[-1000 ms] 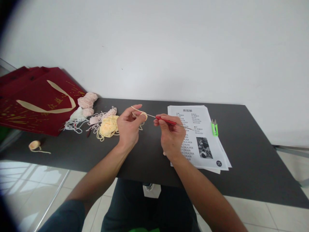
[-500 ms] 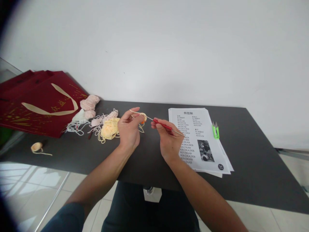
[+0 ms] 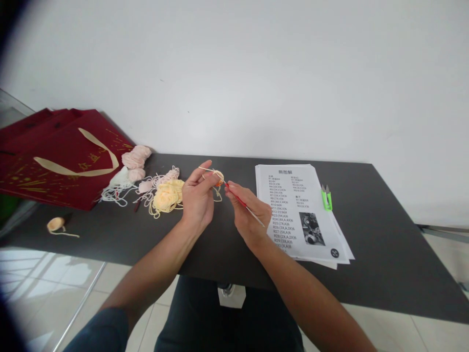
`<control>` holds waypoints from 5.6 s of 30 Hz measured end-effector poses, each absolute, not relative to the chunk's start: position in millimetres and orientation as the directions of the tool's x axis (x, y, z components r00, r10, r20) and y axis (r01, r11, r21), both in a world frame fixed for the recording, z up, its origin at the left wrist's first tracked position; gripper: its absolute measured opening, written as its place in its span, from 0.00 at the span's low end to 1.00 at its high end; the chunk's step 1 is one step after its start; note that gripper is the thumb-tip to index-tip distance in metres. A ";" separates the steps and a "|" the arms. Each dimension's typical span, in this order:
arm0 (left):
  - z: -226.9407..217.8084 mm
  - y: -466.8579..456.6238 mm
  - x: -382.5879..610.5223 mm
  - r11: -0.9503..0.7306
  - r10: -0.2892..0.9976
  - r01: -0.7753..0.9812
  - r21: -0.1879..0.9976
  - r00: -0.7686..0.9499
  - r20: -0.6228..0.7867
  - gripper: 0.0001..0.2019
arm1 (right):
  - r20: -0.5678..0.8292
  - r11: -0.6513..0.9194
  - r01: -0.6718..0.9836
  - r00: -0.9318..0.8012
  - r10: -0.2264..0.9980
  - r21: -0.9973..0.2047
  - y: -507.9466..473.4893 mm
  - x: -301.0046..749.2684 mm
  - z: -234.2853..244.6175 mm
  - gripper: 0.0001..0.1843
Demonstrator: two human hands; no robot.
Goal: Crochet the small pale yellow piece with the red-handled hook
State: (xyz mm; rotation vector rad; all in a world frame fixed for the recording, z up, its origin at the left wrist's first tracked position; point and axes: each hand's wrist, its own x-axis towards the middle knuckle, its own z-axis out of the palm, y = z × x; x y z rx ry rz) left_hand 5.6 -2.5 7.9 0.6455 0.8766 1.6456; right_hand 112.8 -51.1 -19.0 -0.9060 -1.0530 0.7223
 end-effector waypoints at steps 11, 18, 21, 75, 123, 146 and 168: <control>16.3 1.0 -3.6 0.072 0.997 -0.666 0.742 0.035 -0.066 0.24 | 0.353 0.439 -0.305 0.298 0.887 -0.845 -29.0 123.5 -18.9 0.08; 13.5 0.2 -5.7 0.082 0.995 -0.443 0.893 0.081 -0.051 0.27 | 0.432 0.474 -0.314 0.197 0.880 -0.822 -19.8 147.7 -7.9 0.06; 12.3 0.5 -5.3 0.015 1.000 -0.310 0.951 0.008 -0.013 0.27 | 0.484 0.519 -0.160 0.210 0.849 -0.840 -22.6 154.4 -4.7 0.06; -0.1 5.8 -9.4 -0.132 0.968 -0.373 0.918 0.149 0.199 0.11 | 0.052 0.162 -0.549 0.211 0.976 -0.820 -18.9 150.5 -9.6 0.12; -2.0 1.8 5.7 -0.076 0.997 -0.446 0.892 -0.034 0.068 0.21 | 0.187 0.294 -0.262 0.369 0.911 -0.919 -34.1 123.6 -7.3 0.09; 11.7 0.2 -0.6 0.086 0.991 -0.619 0.781 0.131 -0.006 0.26 | 0.306 0.380 -0.453 0.229 0.924 -0.807 -25.0 136.5 -0.9 0.04; 9.1 6.7 -14.1 -0.007 0.970 -0.502 0.865 0.207 0.128 0.23 | 0.451 0.512 -0.305 0.250 0.857 -0.803 -23.3 148.7 -0.5 0.10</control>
